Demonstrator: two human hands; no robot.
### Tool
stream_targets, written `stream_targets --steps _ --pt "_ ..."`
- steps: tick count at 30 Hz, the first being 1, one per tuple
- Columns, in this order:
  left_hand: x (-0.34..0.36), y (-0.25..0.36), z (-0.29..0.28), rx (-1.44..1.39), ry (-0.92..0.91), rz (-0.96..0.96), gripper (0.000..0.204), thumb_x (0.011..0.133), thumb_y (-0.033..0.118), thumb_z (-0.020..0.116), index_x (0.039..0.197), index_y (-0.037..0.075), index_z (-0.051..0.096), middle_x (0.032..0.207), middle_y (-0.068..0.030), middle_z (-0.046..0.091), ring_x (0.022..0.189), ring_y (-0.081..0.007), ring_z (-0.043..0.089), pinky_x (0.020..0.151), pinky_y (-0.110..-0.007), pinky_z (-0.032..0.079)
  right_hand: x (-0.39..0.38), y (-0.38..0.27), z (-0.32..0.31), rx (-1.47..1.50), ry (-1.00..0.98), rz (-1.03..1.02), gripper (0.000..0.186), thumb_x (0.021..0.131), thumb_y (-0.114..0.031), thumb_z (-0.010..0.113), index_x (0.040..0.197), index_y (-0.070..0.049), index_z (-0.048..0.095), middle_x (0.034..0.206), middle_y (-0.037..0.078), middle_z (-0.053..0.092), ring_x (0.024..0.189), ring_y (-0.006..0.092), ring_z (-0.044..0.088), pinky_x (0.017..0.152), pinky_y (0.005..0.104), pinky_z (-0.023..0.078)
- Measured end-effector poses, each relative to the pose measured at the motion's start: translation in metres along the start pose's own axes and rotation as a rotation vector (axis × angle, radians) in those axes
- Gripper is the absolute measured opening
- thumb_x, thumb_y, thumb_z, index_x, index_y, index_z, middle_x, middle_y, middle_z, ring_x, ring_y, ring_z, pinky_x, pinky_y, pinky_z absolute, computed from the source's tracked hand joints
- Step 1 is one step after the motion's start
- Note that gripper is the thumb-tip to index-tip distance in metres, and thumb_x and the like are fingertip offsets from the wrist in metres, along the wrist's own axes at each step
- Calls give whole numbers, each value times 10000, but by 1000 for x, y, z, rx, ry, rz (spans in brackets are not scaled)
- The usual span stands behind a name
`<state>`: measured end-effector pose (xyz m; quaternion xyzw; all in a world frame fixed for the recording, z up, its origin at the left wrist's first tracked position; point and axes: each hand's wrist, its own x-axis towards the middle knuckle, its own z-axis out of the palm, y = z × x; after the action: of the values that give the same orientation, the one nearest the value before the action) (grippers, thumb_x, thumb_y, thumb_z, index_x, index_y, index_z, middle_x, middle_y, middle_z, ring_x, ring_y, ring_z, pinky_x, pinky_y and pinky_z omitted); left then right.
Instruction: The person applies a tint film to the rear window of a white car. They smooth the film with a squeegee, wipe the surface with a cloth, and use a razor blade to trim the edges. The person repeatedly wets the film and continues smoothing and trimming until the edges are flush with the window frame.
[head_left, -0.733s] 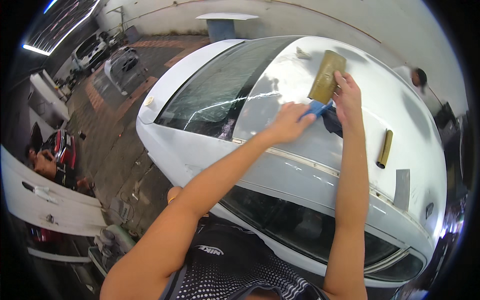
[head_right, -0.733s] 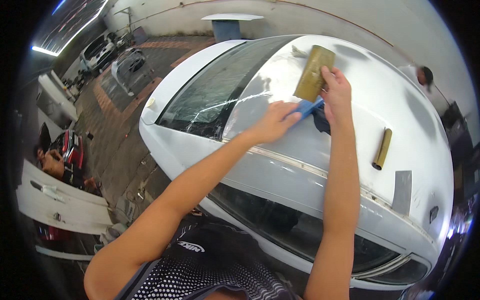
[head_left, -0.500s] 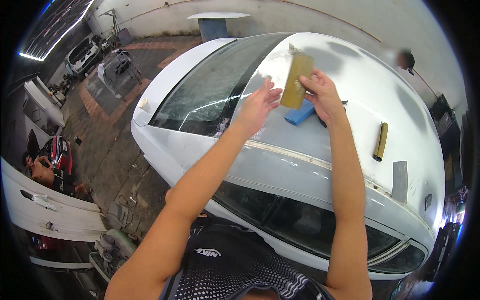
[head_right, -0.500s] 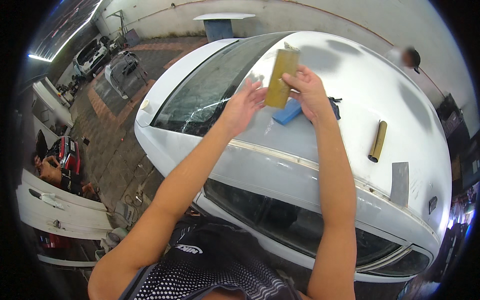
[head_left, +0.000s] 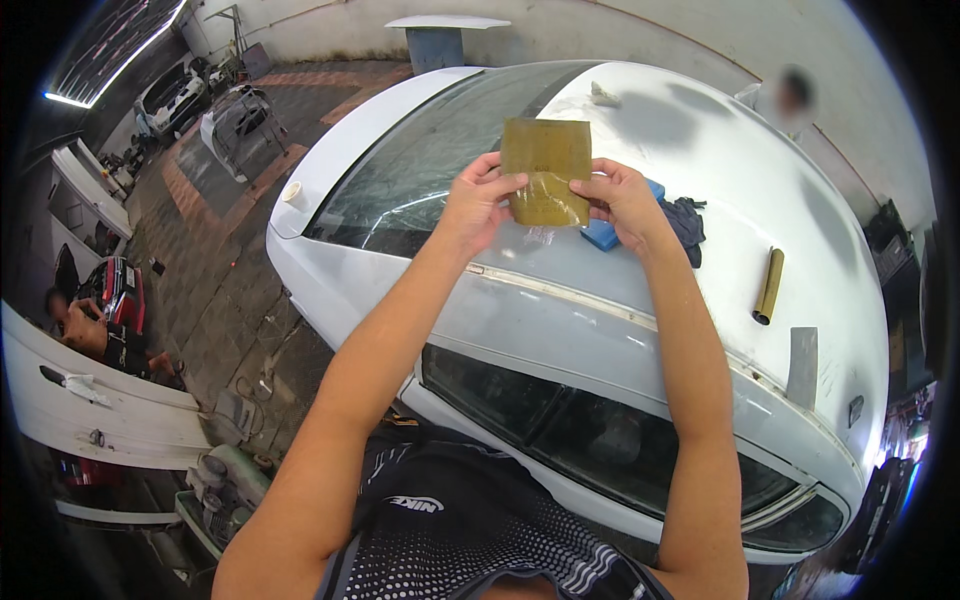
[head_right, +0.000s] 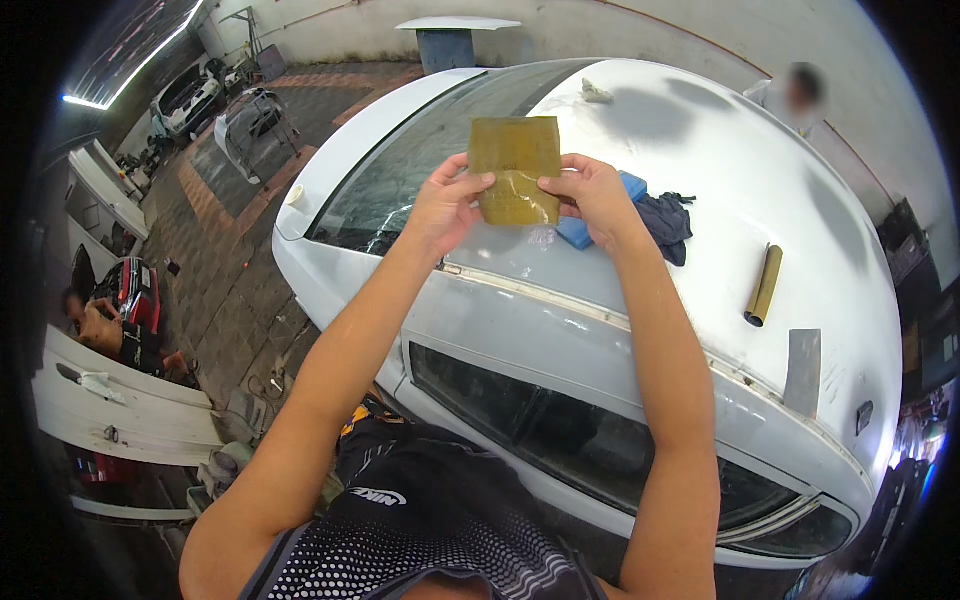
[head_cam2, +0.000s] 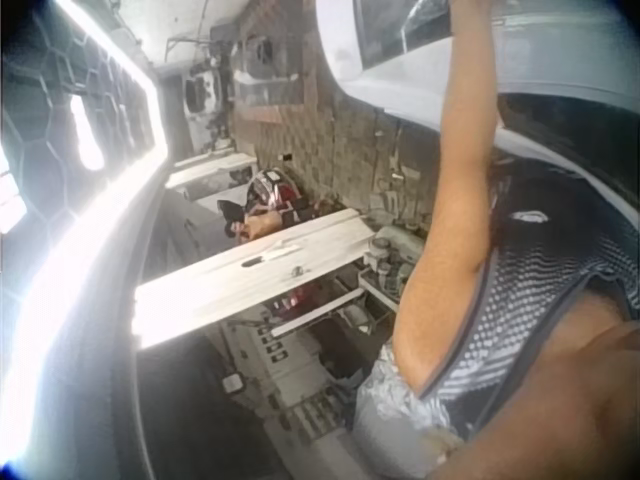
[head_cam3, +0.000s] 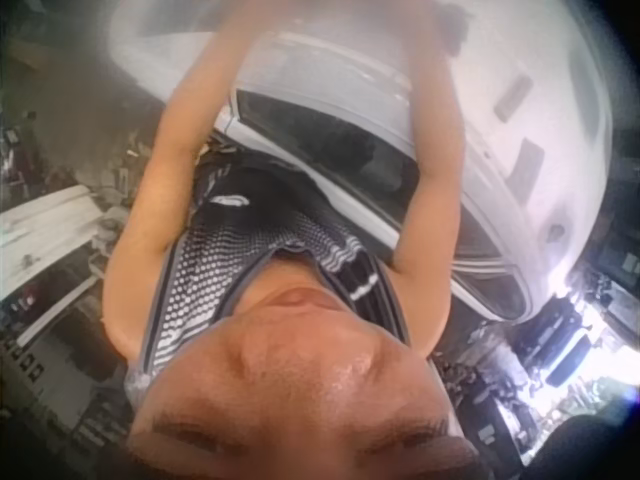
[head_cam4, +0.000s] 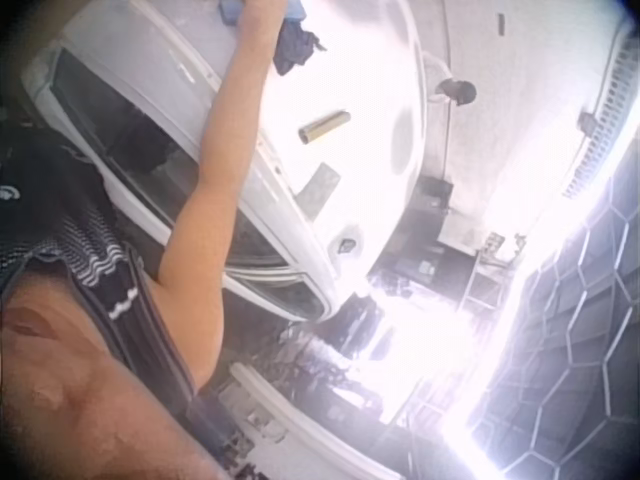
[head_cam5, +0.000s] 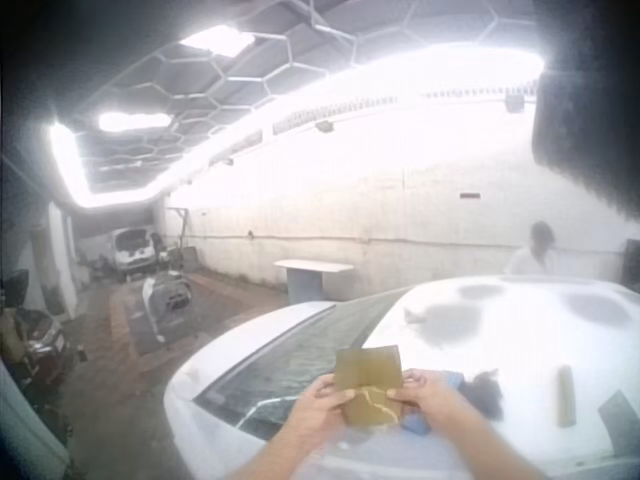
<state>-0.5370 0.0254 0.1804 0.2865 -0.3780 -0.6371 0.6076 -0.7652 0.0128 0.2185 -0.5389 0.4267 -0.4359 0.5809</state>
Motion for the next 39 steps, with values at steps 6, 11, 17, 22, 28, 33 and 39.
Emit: stream_targets --steps 6,11,17,22,28,33,39 --pt "-9 1 -27 611 -175 329 219 903 -48 651 1066 47 763 1284 -110 681 1000 -192 708 859 -351 582 2 -1 -5 114 -25 6 272 998 -67 548 1201 5 714 1072 84 735 888 141 704 847 322 608" --pt "-32 -2 -1 1177 -170 899 384 849 -34 684 1213 82 728 1305 -118 658 1080 -273 680 999 -412 524 -4 -10 -12 314 -89 45 341 995 -78 518 1254 81 674 1165 124 703 930 168 702 935 385 621" --pt "-24 -5 -8 941 -23 550 279 904 99 749 1163 6 700 888 -128 712 842 -205 696 758 -365 515 -15 -17 10 238 -243 60 414 984 -153 621 1312 99 621 1221 158 676 1033 216 694 937 381 593" --pt "-26 -7 -11 771 -85 321 269 949 168 756 1121 -31 702 813 -101 721 702 -126 632 634 -294 490 -10 5 21 -90 -235 -123 413 908 -242 834 1217 5 717 1008 50 725 875 119 664 812 278 566" --pt "-47 5 -10 303 -203 -14 261 966 87 736 1200 -11 674 1017 -82 739 849 -163 715 686 -283 569 -17 0 34 -330 -98 -112 191 908 -179 835 931 1 777 796 -6 696 717 56 568 676 239 500" --pt "-39 2 -15 401 127 -42 244 970 88 722 1190 -8 678 999 -92 746 777 -154 703 661 -276 562 -1 27 33 -354 -82 -126 255 939 -166 797 1084 41 767 879 45 749 737 80 637 637 244 522" --pt "-54 5 11 1069 123 264 312 927 146 783 1181 -5 682 907 -105 715 802 -116 666 684 -294 571 -7 33 46 -390 28 -253 251 976 -136 731 1144 50 746 900 84 773 760 102 697 679 267 568"
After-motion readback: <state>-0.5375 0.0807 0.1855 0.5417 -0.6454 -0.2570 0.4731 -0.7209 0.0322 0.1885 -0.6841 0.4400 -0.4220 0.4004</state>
